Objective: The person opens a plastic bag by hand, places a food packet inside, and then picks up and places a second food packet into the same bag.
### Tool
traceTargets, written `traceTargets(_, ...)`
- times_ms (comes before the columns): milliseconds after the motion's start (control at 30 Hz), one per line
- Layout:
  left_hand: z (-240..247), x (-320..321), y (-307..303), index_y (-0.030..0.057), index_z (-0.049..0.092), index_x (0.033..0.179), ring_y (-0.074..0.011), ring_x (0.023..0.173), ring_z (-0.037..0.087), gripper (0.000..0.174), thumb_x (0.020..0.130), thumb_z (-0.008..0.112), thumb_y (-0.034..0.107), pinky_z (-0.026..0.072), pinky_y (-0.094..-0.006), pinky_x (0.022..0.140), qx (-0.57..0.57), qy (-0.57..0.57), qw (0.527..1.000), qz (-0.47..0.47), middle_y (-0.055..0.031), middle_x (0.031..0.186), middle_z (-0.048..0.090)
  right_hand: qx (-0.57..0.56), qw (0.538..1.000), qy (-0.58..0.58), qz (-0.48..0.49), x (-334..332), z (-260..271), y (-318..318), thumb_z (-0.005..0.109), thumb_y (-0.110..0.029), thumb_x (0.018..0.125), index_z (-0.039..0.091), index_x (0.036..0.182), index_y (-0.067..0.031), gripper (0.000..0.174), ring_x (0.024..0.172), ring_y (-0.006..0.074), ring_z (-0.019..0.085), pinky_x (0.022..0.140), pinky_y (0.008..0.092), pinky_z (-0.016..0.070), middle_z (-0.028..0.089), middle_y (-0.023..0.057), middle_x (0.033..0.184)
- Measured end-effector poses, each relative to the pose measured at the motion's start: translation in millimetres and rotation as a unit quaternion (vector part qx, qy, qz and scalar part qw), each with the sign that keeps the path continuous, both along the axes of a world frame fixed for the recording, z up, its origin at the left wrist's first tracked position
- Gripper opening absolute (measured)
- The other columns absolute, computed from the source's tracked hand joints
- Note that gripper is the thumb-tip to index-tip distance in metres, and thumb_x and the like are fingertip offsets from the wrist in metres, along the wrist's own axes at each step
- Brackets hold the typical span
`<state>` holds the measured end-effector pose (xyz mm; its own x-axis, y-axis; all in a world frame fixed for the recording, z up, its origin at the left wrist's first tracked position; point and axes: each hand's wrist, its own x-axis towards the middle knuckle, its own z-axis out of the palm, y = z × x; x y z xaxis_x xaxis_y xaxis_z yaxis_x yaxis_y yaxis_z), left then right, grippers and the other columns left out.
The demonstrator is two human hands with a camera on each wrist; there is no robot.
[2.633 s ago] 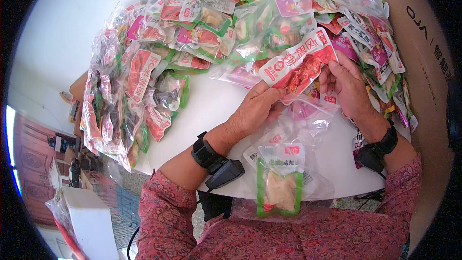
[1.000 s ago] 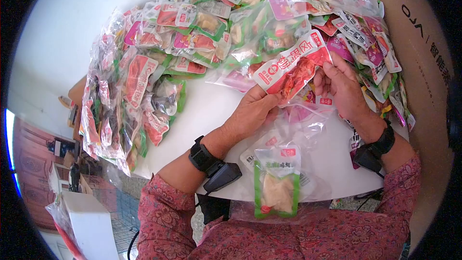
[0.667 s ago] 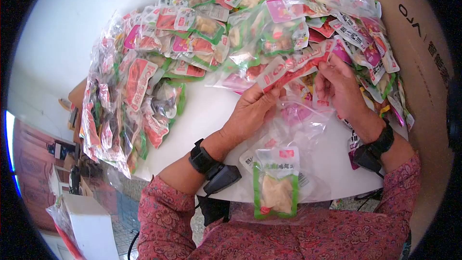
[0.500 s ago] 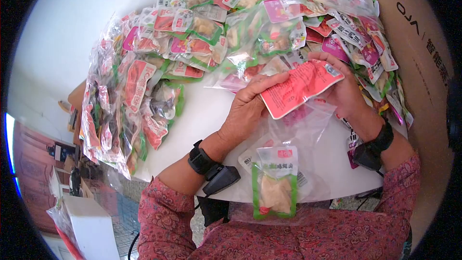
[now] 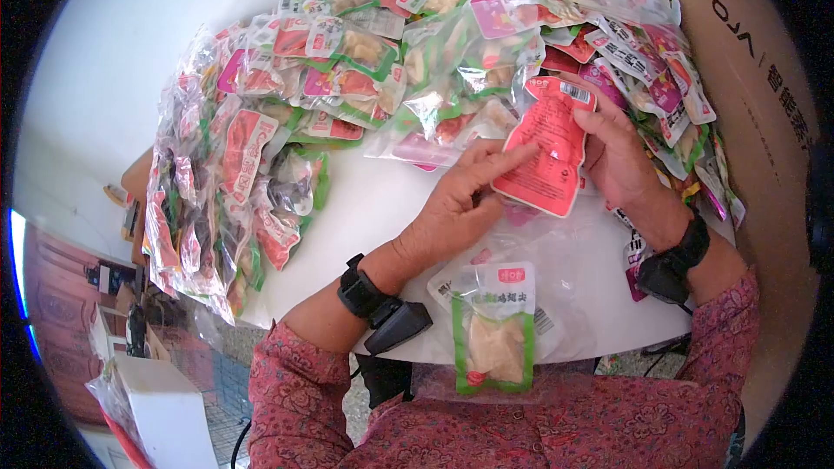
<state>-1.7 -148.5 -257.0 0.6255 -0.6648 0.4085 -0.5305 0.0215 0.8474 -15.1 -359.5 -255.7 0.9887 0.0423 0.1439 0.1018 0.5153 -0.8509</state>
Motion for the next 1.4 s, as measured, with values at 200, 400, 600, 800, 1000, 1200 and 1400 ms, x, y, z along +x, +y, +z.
traceTargets(200,-3,-1,-1,0.0057,0.050,0.118,-0.0159,0.096,0.047,0.042,0.077,0.042,0.000,0.0353,-0.0267,0.085,0.070,0.012,0.991,-0.114,-0.0068,0.098,0.050,-0.073,0.996,-0.052,0.012,-7,3,2,0.046,-0.010,0.082,0.042,0.118,-0.0015,0.036,0.093,0.0135,0.054,0.084,0.0278,0.0435,0.055,0.0072,0.104)
traceTargets(400,-15,0,3,0.0066,0.055,0.106,-0.0091,0.082,0.048,0.022,0.086,0.046,0.013,0.0383,-0.0212,0.072,0.027,0.222,0.969,-0.109,-0.0007,0.088,0.051,-0.103,0.992,-0.051,0.044,-10,4,3,0.046,-0.011,0.084,0.045,0.114,-0.0019,0.031,0.092,0.0115,0.053,0.084,0.0260,0.0417,0.055,0.0052,0.101)
traceTargets(600,-5,-1,0,0.0059,0.049,0.095,-0.0032,0.075,0.043,0.015,0.088,0.050,0.019,0.0361,-0.0187,0.067,-0.050,0.385,0.921,0.011,0.0041,0.077,0.046,-0.181,0.977,-0.074,0.083,-14,3,8,0.051,-0.014,0.084,0.046,0.113,-0.0016,0.031,0.092,0.0092,0.050,0.083,0.0241,0.0402,0.054,0.0024,0.100)
traceTargets(800,-14,2,-6,0.0081,0.053,0.092,-0.0015,0.060,0.039,0.012,0.088,0.050,0.019,0.0325,-0.0157,0.052,-0.213,0.307,0.927,-0.031,0.0055,0.079,0.052,-0.183,0.978,-0.068,0.080,-14,-1,7,0.053,-0.015,0.084,0.048,0.111,-0.0012,0.030,0.093,0.0088,0.049,0.083,0.0240,0.0398,0.054,0.0021,0.100)
traceTargets(1000,-6,-1,2,0.0117,0.055,0.096,-0.0017,0.072,0.050,0.011,0.087,0.051,0.016,0.0333,-0.0149,0.050,-0.165,0.390,0.906,-0.008,0.0024,0.087,0.059,-0.193,0.974,-0.075,0.089,-14,3,7,0.053,-0.015,0.084,0.050,0.109,-0.0009,0.029,0.092,0.0090,0.049,0.083,0.0243,0.0395,0.054,0.0022,0.099)
traceTargets(1200,-9,1,2,0.0116,0.056,0.094,-0.0012,0.068,0.048,0.010,0.087,0.051,0.016,0.0322,-0.0154,0.050,-0.167,0.384,0.908,-0.015,0.0037,0.084,0.058,-0.195,0.975,-0.070,0.081,-14,2,7,0.053,-0.015,0.084,0.050,0.108,-0.0010,0.028,0.091,0.0088,0.050,0.082,0.0243,0.0397,0.055,0.0020,0.098)
traceTargets(1400,-10,4,3,0.0124,0.056,0.089,-0.0006,0.064,0.045,0.006,0.087,0.051,0.016,0.0318,-0.0151,0.051,-0.158,0.372,0.914,-0.035,0.0053,0.079,0.056,-0.209,0.972,-0.075,0.076,-14,2,6,0.054,-0.015,0.082,0.051,0.107,-0.0012,0.029,0.090,0.0084,0.050,0.082,0.0238,0.0397,0.055,0.0017,0.097)
